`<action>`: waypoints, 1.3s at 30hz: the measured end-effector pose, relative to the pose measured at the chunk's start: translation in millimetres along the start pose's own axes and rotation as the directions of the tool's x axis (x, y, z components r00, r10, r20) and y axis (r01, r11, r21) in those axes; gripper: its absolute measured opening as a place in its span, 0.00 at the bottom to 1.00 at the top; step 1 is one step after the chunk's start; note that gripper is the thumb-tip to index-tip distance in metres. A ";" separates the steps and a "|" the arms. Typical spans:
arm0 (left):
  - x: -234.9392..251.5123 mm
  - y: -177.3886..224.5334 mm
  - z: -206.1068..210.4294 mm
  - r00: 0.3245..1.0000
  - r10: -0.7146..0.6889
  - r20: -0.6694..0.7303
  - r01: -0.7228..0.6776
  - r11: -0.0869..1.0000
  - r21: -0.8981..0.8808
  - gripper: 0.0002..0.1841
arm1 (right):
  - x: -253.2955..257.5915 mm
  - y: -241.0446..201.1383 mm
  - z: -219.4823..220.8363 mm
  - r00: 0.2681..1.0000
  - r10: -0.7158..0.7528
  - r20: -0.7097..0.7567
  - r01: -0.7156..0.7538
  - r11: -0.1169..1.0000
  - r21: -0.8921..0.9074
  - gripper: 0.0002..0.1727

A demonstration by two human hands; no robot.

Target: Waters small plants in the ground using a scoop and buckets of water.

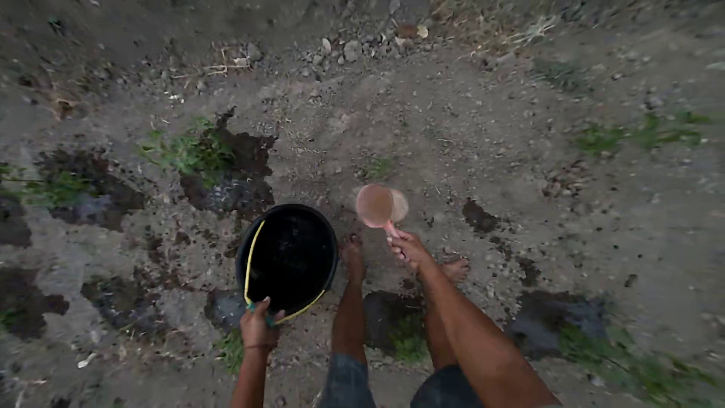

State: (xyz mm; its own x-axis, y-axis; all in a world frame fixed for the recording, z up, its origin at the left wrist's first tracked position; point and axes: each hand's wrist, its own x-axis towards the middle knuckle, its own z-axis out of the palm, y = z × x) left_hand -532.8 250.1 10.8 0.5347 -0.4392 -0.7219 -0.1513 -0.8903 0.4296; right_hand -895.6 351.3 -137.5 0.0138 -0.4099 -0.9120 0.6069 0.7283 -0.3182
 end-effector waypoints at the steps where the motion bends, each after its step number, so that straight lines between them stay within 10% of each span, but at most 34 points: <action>1: 4.8 0.2 -5.5 1.000 -0.008 -0.029 0.008 1.000 -0.020 0.02 | 5.1 -3.3 2.3 1.000 0.002 -0.029 -0.002 1.000 0.011 0.16; 20: 0.1 -16.5 -8.1 0.986 -0.167 0.011 0.167 0.980 -0.104 0.06 | 15.1 -104.9 -35.5 0.952 -0.159 -0.262 0.144 0.987 -0.074 0.16; 39: -78.0 8.4 50.2 0.995 0.101 0.023 -0.103 0.989 0.110 0.07 | 16.7 -84.1 -102.7 0.891 -0.225 -0.395 0.019 0.887 -0.462 0.17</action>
State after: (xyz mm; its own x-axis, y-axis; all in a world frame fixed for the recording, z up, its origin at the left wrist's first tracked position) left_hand -617.4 270.9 43.5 0.4973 -0.5298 -0.6870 -0.2962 -0.8480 0.4396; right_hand -1028.1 339.6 -152.6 -0.4381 -0.3115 -0.8432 0.1718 0.8917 -0.4187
